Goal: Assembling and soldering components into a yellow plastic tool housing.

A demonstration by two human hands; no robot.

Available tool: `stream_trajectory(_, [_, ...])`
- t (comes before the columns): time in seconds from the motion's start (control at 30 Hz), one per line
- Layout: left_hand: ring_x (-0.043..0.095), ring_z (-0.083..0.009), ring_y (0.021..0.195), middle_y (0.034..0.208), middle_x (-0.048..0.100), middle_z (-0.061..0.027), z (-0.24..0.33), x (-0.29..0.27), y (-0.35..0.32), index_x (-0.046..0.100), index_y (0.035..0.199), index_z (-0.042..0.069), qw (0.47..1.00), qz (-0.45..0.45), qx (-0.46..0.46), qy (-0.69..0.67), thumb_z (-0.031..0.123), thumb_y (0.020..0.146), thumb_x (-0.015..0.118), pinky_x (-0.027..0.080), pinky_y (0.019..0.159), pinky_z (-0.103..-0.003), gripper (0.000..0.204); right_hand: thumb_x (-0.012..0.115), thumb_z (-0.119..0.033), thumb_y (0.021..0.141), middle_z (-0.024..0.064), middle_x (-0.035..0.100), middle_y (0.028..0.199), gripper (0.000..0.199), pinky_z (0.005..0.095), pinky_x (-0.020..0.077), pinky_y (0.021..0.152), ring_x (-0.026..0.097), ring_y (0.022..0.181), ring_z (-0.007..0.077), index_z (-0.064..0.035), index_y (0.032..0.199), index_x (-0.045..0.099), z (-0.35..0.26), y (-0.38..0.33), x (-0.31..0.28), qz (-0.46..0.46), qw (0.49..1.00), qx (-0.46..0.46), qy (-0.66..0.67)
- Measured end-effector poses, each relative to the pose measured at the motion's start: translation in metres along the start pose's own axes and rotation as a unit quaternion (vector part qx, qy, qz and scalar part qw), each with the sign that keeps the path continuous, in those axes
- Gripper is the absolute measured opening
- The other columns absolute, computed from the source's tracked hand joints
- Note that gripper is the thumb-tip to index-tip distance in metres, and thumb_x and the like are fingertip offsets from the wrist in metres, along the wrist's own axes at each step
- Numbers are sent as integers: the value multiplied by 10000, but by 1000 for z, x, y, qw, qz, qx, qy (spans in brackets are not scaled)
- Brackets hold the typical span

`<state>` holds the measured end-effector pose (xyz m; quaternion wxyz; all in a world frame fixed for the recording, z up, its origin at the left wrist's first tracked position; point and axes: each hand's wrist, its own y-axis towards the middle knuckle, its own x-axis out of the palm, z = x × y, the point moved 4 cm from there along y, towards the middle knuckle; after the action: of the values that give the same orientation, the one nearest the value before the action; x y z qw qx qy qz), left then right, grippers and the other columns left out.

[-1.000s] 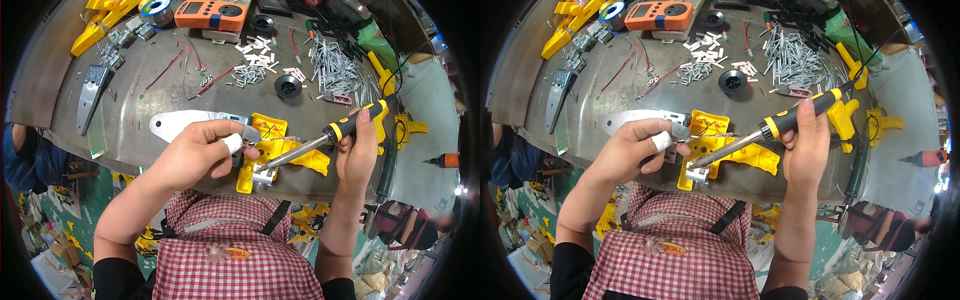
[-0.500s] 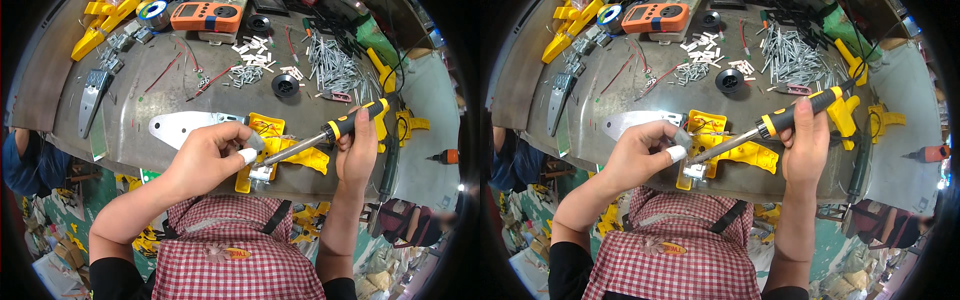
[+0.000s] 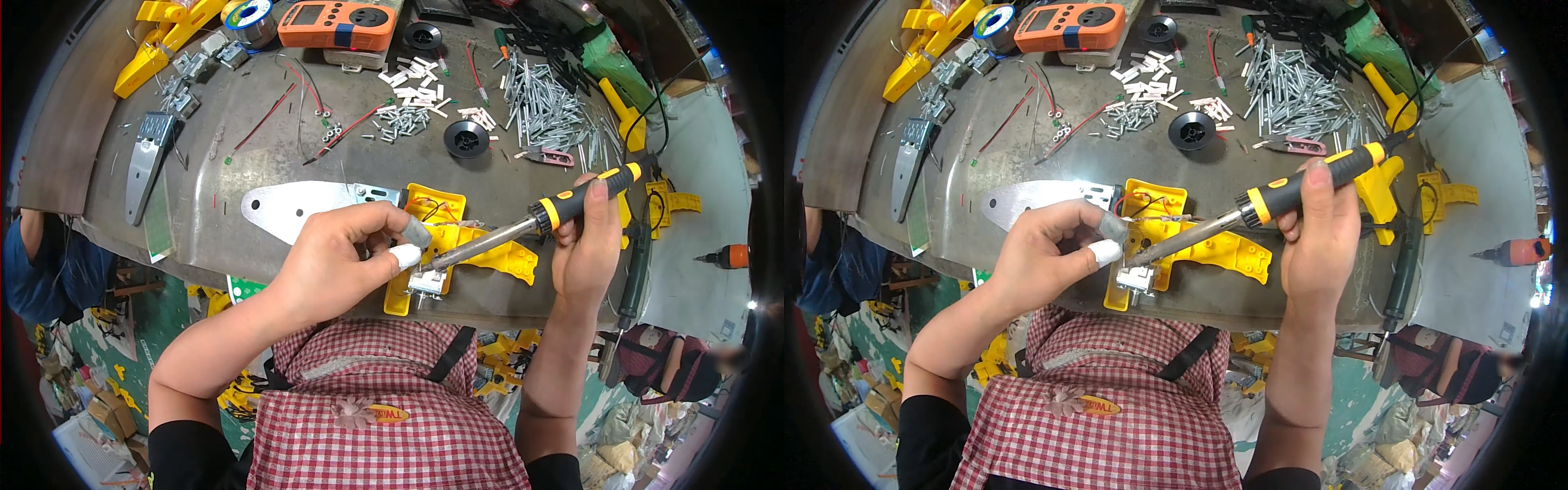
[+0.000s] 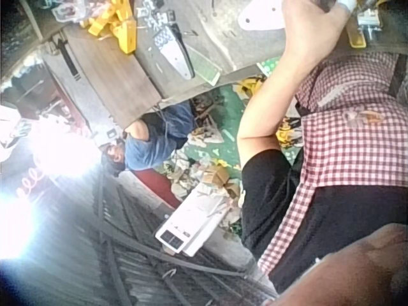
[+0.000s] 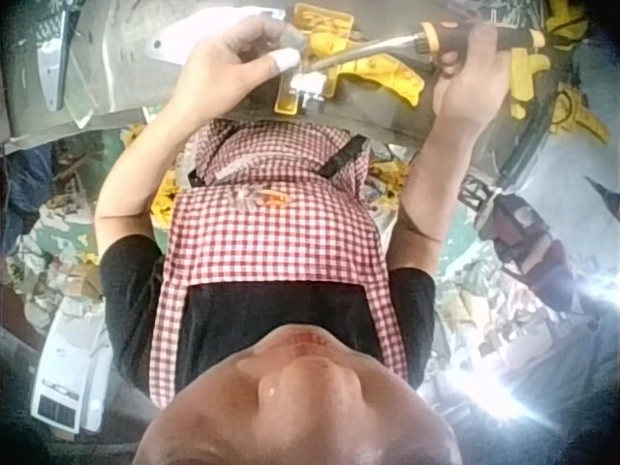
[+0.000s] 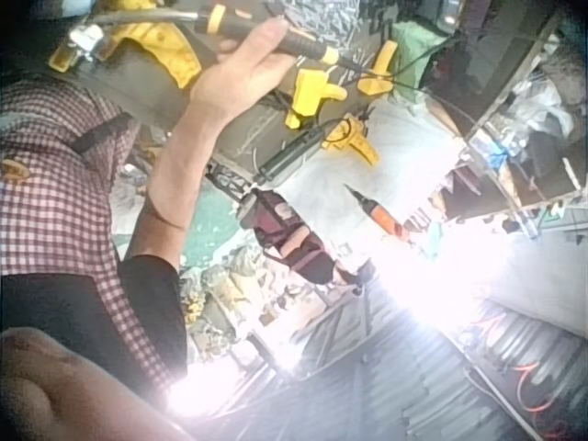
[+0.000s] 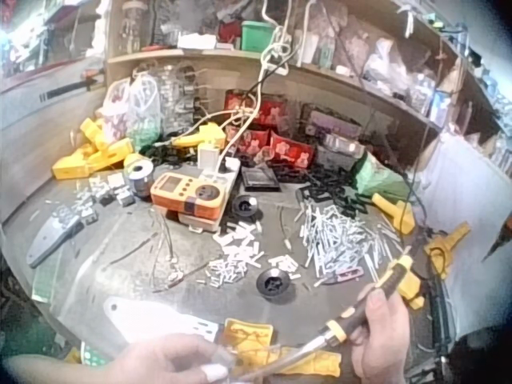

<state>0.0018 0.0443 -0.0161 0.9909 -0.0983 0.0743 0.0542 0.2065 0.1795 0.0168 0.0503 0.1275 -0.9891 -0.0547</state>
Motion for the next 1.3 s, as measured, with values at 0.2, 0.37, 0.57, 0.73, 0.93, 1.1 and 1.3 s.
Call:
stream_trajectory(0.2, [578, -43, 763, 864, 631, -2, 0, 1, 1, 619, 994, -13, 1000, 3, 23, 20, 12, 807, 630, 482, 696, -215, 189, 548, -288, 927, 42, 538, 797, 280, 178, 337, 509, 432, 582, 54, -34, 1025, 483, -1, 1, -6, -20, 999, -30, 36])
stream_trajectory(0.37, [583, -48, 788, 884, 633, -4, -2, -1, 2, 615, 1009, -8, 1000, 2, 10, -9, 5, 808, 619, 484, 714, -218, 201, 564, -291, 911, 54, 533, 820, 306, 191, 357, 529, 452, 609, 72, -34, 1045, 466, 1, 1, -8, -60, 996, -36, 47])
stream_trajectory(0.57, [578, -47, 812, 912, 634, -9, -2, 3, 2, 620, 1007, -4, 1000, -8, 7, -17, -2, 800, 618, 478, 729, -212, 207, 598, -307, 886, 46, 507, 783, 345, 209, 363, 546, 448, 635, 94, -32, 1042, 459, 7, 1, -15, -85, 993, -42, 70])
stream_trajectory(0.73, [572, -40, 811, 914, 633, -5, -2, 5, 1, 625, 1003, -5, 999, -13, -12, -32, -5, 794, 624, 477, 739, -212, 209, 683, -373, 822, 40, 477, 701, 458, 256, 372, 582, 446, 654, 144, -30, 1016, 451, 0, 0, -20, -149, 983, -70, 85])
stream_trajectory(0.93, [570, -46, 816, 919, 635, -5, -1, 6, 1, 636, 985, 7, 1000, -19, -19, 5, 19, 798, 650, 477, 743, -219, 188, 685, -361, 821, 45, 493, 718, 456, 258, 376, 584, 451, 659, 141, -30, 1025, 447, 3, -2, -18, -153, 982, -59, 94])
stream_trajectory(1.1, [584, -82, 845, 918, 646, -37, 7, 6, 1, 639, 961, -3, 998, -15, 31, 47, 31, 795, 658, 479, 755, -247, 170, 651, -329, 845, 50, 504, 743, 406, 256, 381, 580, 459, 661, 140, -33, 1031, 444, 4, -2, -17, -143, 983, -61, 96])
stream_trajectory(1.3, [597, -123, 867, 931, 651, -65, 8, 6, 1, 642, 959, -2, 992, -13, 93, 82, 1, 764, 652, 474, 789, -267, 195, 590, -306, 883, 56, 517, 780, 344, 231, 371, 555, 458, 651, 118, -34, 1036, 447, 7, 0, -21, -125, 986, -52, 102])
